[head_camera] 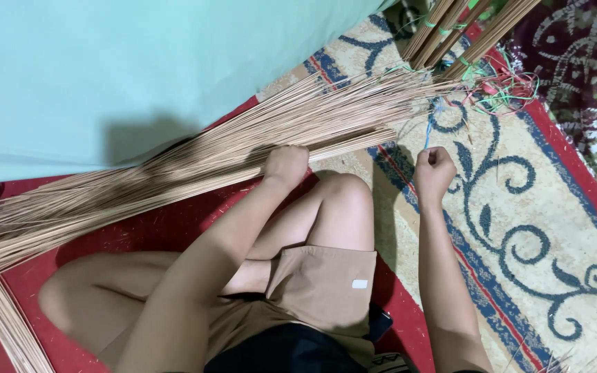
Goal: The person gathers long, thin wooden sticks, aligns them into a neat bundle, and secures them by tying a string around one end while sitting on the floor.
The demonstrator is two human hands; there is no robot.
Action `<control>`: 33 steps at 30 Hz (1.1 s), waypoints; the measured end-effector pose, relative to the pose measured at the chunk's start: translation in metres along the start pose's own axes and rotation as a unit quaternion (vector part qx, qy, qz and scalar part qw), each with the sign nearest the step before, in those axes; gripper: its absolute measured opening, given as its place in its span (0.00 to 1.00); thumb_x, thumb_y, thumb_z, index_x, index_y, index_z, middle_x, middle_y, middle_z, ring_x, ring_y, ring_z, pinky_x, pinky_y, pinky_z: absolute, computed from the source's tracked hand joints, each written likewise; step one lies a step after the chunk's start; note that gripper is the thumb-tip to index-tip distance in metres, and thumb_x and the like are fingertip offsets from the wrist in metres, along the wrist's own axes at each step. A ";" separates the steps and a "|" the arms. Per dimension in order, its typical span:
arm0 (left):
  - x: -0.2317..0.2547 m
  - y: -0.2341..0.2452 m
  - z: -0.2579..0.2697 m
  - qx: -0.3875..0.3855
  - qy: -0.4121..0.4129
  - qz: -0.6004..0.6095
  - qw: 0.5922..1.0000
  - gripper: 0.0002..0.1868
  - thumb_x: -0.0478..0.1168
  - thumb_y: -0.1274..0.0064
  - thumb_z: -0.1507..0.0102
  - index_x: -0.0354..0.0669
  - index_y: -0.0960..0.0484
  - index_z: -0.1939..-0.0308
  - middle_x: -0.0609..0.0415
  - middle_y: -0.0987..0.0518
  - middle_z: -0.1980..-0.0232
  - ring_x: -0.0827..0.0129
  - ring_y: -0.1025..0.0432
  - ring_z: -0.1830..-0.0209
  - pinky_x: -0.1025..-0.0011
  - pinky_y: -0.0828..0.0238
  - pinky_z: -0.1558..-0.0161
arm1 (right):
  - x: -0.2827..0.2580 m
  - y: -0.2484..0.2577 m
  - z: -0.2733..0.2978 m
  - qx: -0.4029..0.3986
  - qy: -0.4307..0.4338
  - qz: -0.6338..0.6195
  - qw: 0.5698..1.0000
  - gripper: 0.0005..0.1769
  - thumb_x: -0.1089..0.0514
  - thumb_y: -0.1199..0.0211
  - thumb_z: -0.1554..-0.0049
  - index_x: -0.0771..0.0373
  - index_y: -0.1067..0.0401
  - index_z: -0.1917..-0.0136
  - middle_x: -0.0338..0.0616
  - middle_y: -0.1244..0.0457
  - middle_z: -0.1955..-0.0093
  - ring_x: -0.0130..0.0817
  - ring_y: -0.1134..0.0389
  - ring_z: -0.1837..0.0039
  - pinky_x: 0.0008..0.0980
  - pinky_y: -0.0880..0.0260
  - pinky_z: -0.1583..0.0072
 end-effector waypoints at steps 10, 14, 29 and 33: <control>0.012 0.024 0.041 0.047 -0.007 -0.008 0.999 0.15 0.34 0.59 0.35 0.34 0.14 0.63 0.40 0.14 0.63 0.45 0.17 0.58 0.49 0.19 0.59 | -0.063 0.044 0.045 -0.017 -0.072 -0.230 0.970 0.05 0.66 0.41 0.36 0.64 0.27 0.55 0.44 0.38 0.71 0.26 0.38 0.70 0.23 0.39 0.66; 0.012 0.030 0.059 0.064 -0.010 -0.010 0.998 0.15 0.32 0.60 0.35 0.33 0.15 0.63 0.38 0.14 0.63 0.44 0.17 0.58 0.48 0.19 0.57 | -0.077 0.050 0.059 -0.048 -0.083 -0.258 0.961 0.01 0.67 0.39 0.38 0.66 0.30 0.52 0.50 0.35 0.67 0.28 0.34 0.68 0.21 0.34 0.65; 0.010 0.032 0.081 0.079 -0.020 -0.010 0.997 0.15 0.33 0.60 0.35 0.33 0.16 0.63 0.38 0.14 0.63 0.44 0.17 0.58 0.48 0.19 0.57 | -0.059 0.050 0.069 -0.072 -0.033 -0.150 0.986 0.04 0.65 0.33 0.40 0.63 0.27 0.56 0.47 0.32 0.62 0.24 0.34 0.62 0.23 0.27 0.59; 0.006 0.025 0.076 0.070 -0.019 -0.008 0.997 0.15 0.33 0.61 0.35 0.33 0.16 0.63 0.39 0.14 0.63 0.44 0.18 0.59 0.48 0.19 0.58 | -0.033 0.027 0.061 -0.114 0.010 0.086 0.990 0.09 0.55 0.27 0.44 0.59 0.22 0.52 0.48 0.28 0.56 0.44 0.26 0.50 0.42 0.27 0.46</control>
Point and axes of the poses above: each hand's wrist, its own z-axis away from the middle knuckle, its own y-axis out of the back of the hand, x = y × z, the point moved 4 cm from there along -z, towards the middle knuckle
